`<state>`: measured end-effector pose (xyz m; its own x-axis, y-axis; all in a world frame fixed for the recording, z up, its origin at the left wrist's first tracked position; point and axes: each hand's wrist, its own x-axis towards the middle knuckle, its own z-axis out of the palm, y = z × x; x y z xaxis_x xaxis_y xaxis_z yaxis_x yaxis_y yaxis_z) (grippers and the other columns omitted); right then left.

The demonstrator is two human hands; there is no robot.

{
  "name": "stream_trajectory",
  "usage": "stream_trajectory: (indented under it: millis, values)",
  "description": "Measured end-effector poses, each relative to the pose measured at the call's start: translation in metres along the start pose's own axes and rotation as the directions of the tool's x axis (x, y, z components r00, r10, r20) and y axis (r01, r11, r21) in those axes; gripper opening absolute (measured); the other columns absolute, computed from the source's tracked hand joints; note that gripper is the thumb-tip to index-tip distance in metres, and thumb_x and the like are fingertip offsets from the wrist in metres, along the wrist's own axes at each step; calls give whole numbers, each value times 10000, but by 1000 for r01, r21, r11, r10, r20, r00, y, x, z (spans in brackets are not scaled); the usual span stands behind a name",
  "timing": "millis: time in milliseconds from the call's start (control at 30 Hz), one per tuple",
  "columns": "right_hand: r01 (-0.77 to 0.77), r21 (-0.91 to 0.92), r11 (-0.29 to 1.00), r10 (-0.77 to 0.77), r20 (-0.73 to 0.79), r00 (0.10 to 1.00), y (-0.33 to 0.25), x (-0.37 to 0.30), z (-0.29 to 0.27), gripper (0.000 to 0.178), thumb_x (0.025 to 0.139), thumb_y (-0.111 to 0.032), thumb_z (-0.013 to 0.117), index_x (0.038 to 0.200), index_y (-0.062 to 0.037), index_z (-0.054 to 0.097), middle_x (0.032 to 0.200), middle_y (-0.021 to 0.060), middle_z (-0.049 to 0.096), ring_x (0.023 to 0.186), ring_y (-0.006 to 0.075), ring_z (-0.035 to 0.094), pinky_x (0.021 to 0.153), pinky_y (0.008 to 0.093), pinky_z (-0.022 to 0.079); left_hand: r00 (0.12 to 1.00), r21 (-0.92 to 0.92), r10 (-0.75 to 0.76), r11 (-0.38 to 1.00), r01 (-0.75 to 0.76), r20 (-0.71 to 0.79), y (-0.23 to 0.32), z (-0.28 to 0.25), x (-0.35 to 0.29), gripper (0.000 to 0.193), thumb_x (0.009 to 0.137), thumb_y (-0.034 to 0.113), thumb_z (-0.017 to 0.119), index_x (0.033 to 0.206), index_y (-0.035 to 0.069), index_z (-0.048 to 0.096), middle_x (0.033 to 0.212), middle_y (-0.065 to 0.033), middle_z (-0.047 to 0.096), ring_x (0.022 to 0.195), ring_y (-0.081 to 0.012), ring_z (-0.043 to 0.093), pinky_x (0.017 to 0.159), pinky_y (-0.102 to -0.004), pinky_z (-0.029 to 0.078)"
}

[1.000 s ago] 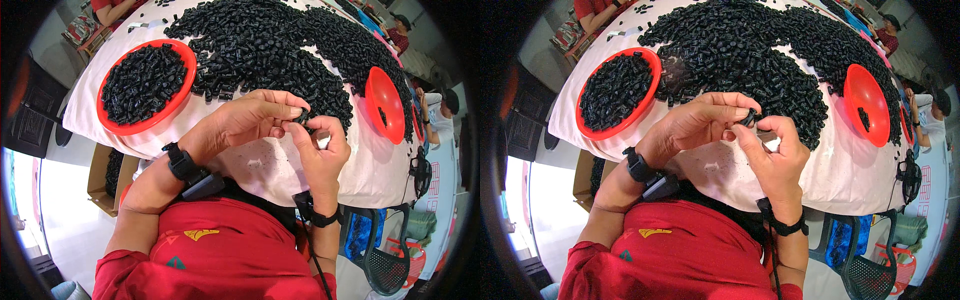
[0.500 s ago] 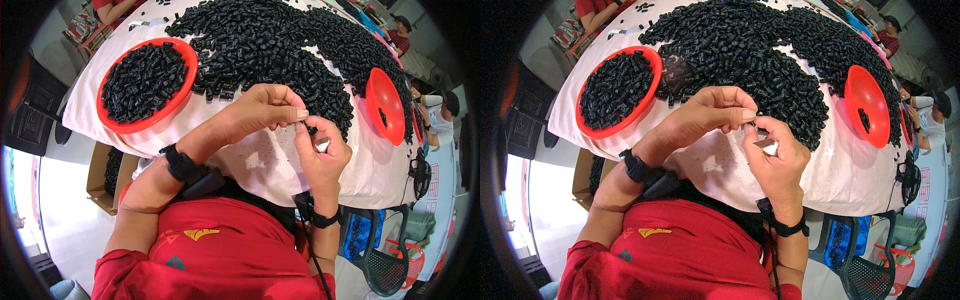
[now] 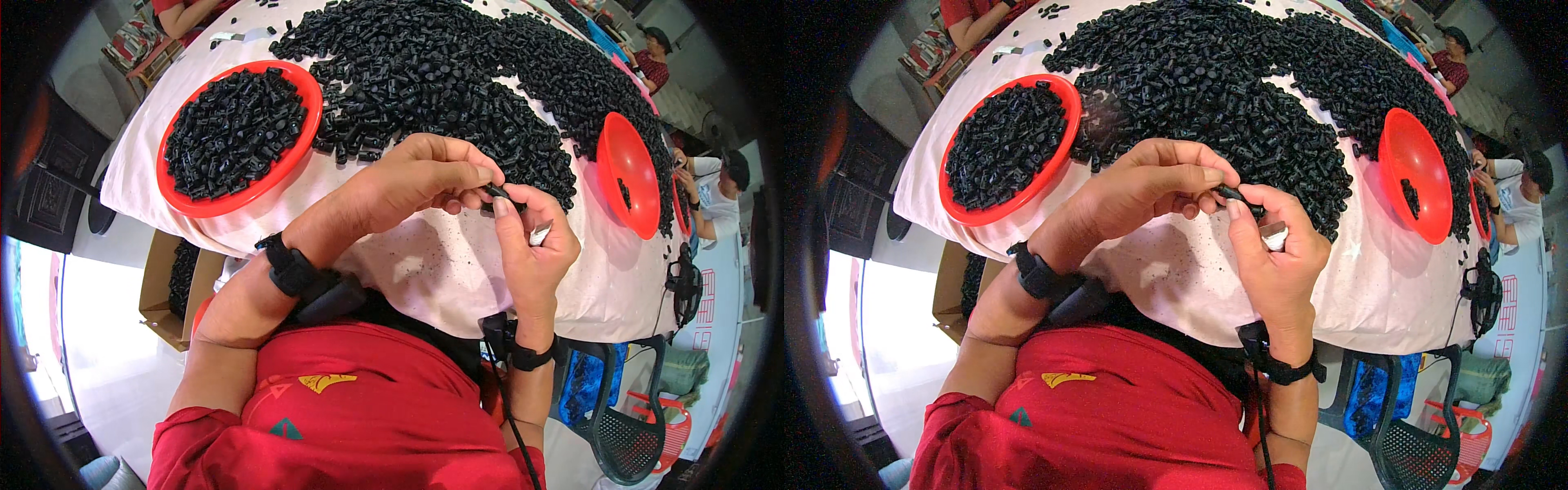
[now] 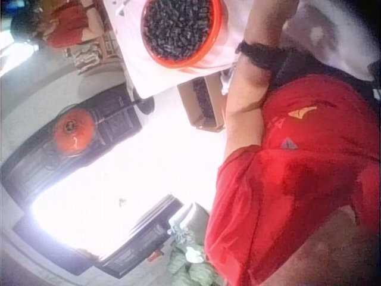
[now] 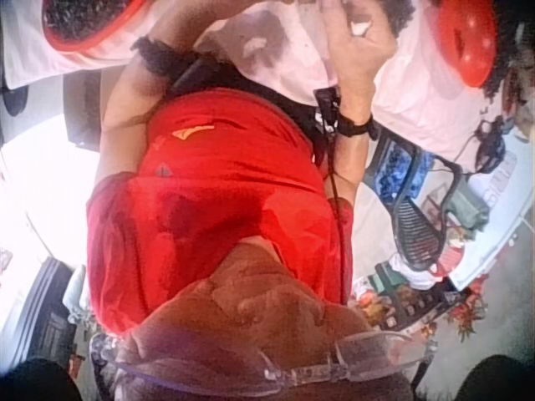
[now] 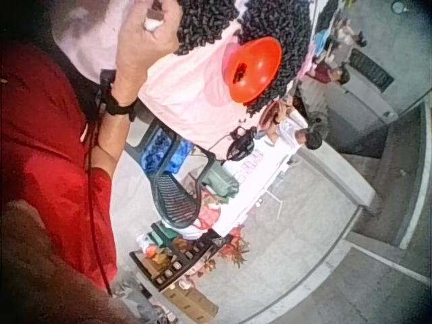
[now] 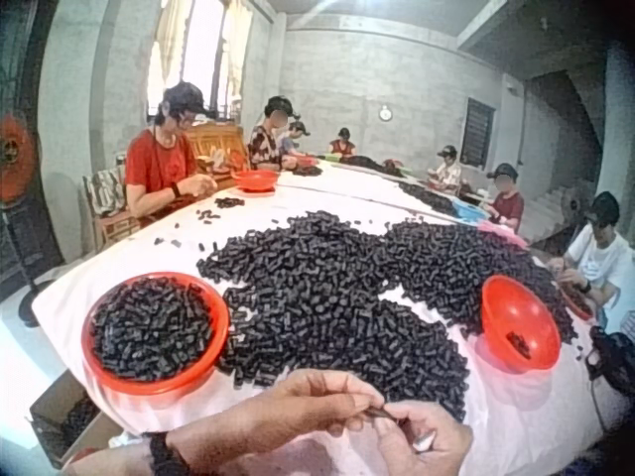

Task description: The person picks up a black plastic toggle and a white plastic piece, fits them together, and places the assembled toggle into a red plate. This process is repeated multiple times as the person works through a large pile of components on the table.

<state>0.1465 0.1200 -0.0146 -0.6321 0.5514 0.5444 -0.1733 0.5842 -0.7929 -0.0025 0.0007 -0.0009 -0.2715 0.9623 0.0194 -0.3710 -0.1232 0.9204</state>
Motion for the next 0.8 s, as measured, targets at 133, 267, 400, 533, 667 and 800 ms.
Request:
stream_trajectory:
  millis: [133, 267, 400, 533, 667, 800]
  values:
    - [-16, 63, 998, 18, -24, 1000, 2, 2, 0, 181, 799, -51, 737, 971, -36, 685, 668, -74, 551, 554, -10, 415, 490, 159, 314, 999, -64, -39, 997, 39, 9, 1, 0, 0, 201, 909, 169, 610, 1055, 35, 646, 839, 12, 626, 758, -51, 571, 685, -186, 447]
    - [-54, 21, 998, 54, -7, 999, -8, 3, 1, 173, 805, -63, 744, 965, -31, 685, 674, -72, 551, 573, -10, 429, 500, 157, 323, 999, -123, -42, 991, 43, 6, 1, 1, -1, 203, 899, 158, 629, 1061, 35, 641, 861, 5, 630, 774, -61, 586, 703, -193, 465]
    - [-94, 80, 992, 94, 12, 996, -8, 2, 1, 163, 827, -48, 723, 979, -12, 678, 709, -48, 586, 604, 0, 467, 523, 154, 350, 999, -110, -40, 993, 42, 23, -2, -1, 1, 208, 894, 166, 642, 1060, 40, 634, 876, -2, 632, 777, -68, 594, 691, -193, 469]
    - [-136, 206, 969, 127, 54, 990, -14, 4, 1, 149, 860, -17, 672, 1001, 28, 665, 821, 37, 672, 705, 68, 613, 634, 179, 468, 993, -180, -118, 977, 117, 5, 0, 2, 1, 219, 894, 171, 646, 1068, 40, 624, 864, -6, 632, 763, -72, 597, 671, -193, 470]
    - [-144, 260, 955, 129, 73, 989, -15, 5, 1, 151, 883, -18, 638, 1018, 46, 660, 891, 87, 688, 780, 124, 661, 716, 221, 510, 989, -237, -143, 960, 150, 47, -3, 1, 0, 203, 900, 151, 641, 1067, 38, 614, 845, -13, 633, 747, -74, 601, 641, -201, 474]
    - [-139, 223, 965, 121, 92, 988, -16, 5, -2, 168, 911, -40, 602, 1044, 47, 658, 890, 84, 682, 762, 113, 646, 706, 227, 505, 980, -314, -190, 929, 197, 53, -3, 5, 1, 187, 898, 128, 644, 1060, 42, 611, 855, -28, 643, 724, -81, 613, 607, -203, 475]
